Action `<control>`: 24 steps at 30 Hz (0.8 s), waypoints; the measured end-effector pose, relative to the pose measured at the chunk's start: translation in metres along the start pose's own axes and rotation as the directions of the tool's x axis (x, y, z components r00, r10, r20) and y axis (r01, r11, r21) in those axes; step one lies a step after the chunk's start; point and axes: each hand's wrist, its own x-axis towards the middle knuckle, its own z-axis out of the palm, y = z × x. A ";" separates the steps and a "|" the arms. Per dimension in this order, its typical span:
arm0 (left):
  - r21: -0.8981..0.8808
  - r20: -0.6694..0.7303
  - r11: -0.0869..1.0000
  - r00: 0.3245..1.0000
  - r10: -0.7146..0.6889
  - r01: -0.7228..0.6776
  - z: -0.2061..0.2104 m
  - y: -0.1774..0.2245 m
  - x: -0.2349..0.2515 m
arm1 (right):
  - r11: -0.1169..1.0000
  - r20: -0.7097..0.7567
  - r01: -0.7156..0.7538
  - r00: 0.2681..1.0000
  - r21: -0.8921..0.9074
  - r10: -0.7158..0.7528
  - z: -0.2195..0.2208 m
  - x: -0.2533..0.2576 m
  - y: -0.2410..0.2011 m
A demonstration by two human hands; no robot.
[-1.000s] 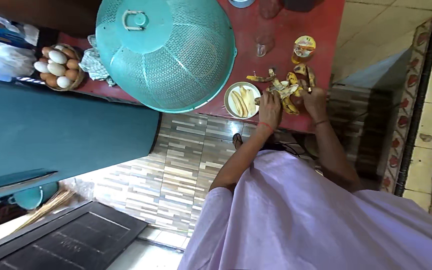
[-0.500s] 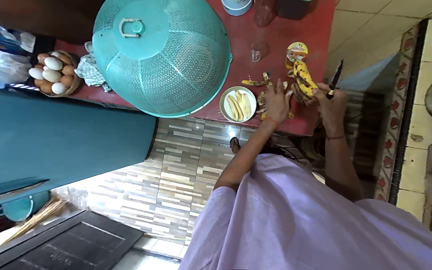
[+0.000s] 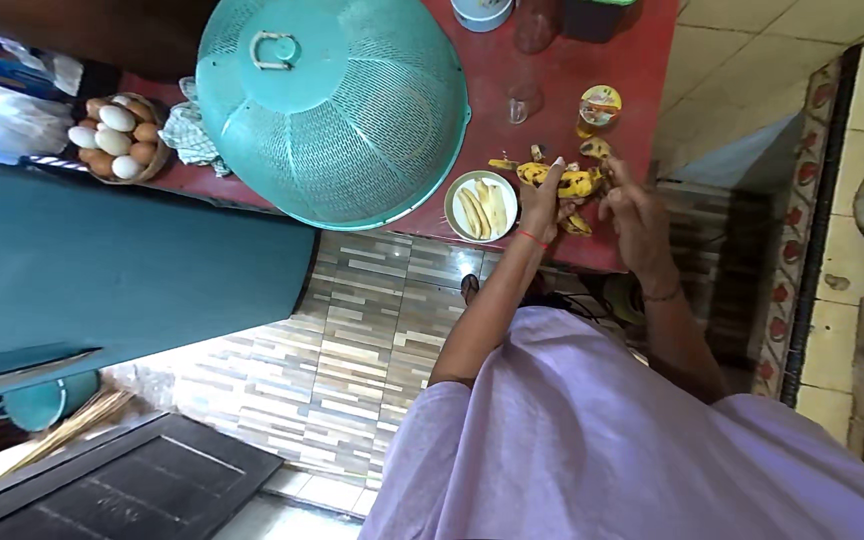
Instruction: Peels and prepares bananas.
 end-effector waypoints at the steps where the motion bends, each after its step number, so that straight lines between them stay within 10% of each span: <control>1: -0.006 0.002 1.000 1.000 -0.007 0.007 -0.001 0.001 -0.001 | 1.000 0.004 0.003 1.000 -0.010 -0.003 0.002 -0.002 0.001; 24: -0.127 -0.068 0.983 0.990 0.121 -0.129 0.002 -0.026 -0.008 | 0.989 -0.136 -0.133 0.983 -0.062 0.124 0.024 -0.001 0.007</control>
